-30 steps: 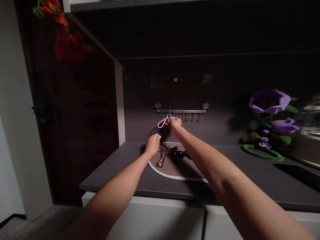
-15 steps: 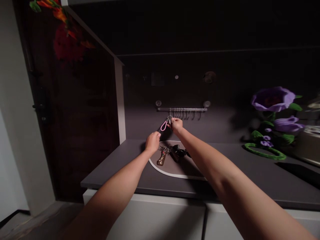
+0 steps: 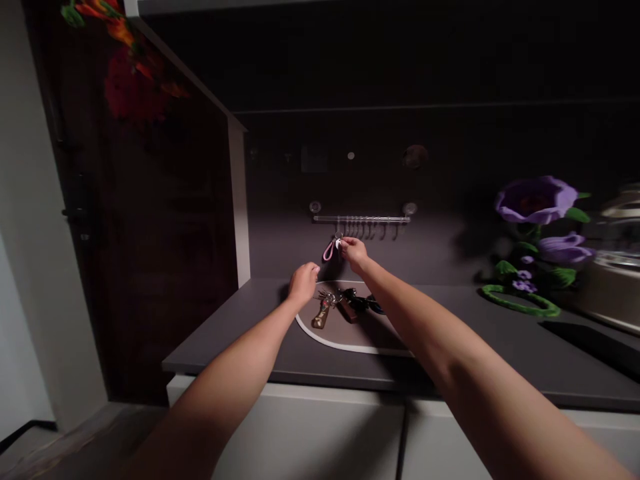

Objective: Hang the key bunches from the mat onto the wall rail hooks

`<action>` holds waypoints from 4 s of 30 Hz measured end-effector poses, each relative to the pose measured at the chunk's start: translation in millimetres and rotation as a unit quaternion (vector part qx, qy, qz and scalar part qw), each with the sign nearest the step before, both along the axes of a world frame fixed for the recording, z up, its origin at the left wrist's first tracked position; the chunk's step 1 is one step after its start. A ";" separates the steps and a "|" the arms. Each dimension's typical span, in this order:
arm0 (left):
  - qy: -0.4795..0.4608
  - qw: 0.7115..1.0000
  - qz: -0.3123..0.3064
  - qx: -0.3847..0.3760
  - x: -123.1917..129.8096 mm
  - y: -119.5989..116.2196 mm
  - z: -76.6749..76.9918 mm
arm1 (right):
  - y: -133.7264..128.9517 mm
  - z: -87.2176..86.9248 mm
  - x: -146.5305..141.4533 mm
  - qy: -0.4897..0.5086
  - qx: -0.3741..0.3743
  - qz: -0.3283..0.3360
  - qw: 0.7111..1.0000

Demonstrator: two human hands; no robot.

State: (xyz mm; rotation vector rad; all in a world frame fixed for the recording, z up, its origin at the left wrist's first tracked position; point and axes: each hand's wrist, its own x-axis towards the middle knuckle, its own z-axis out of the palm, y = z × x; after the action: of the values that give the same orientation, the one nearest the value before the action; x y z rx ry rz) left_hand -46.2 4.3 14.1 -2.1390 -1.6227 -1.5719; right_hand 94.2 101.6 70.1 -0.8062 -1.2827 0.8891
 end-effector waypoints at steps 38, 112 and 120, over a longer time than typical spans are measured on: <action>0.143 0.971 -0.053 -0.184 -2.7 -4.7 -8.8 | -94.2 -53.3 29.9 -0.565 0.140 -0.037 0.812; -0.305 0.902 -0.270 -0.141 16.2 -10.5 4.1 | -99.5 -35.8 30.3 -0.019 0.020 0.169 0.985; -0.035 0.991 -0.113 -0.063 18.1 -12.6 1.5 | -80.0 -12.3 41.5 0.013 -0.009 0.140 0.990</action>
State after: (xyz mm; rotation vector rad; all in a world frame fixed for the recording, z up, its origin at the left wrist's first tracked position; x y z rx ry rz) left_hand -28.1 -8.2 15.7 -2.4352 -1.5873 -1.6627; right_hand 135.7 21.6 57.8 -0.6355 -1.3871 1.1317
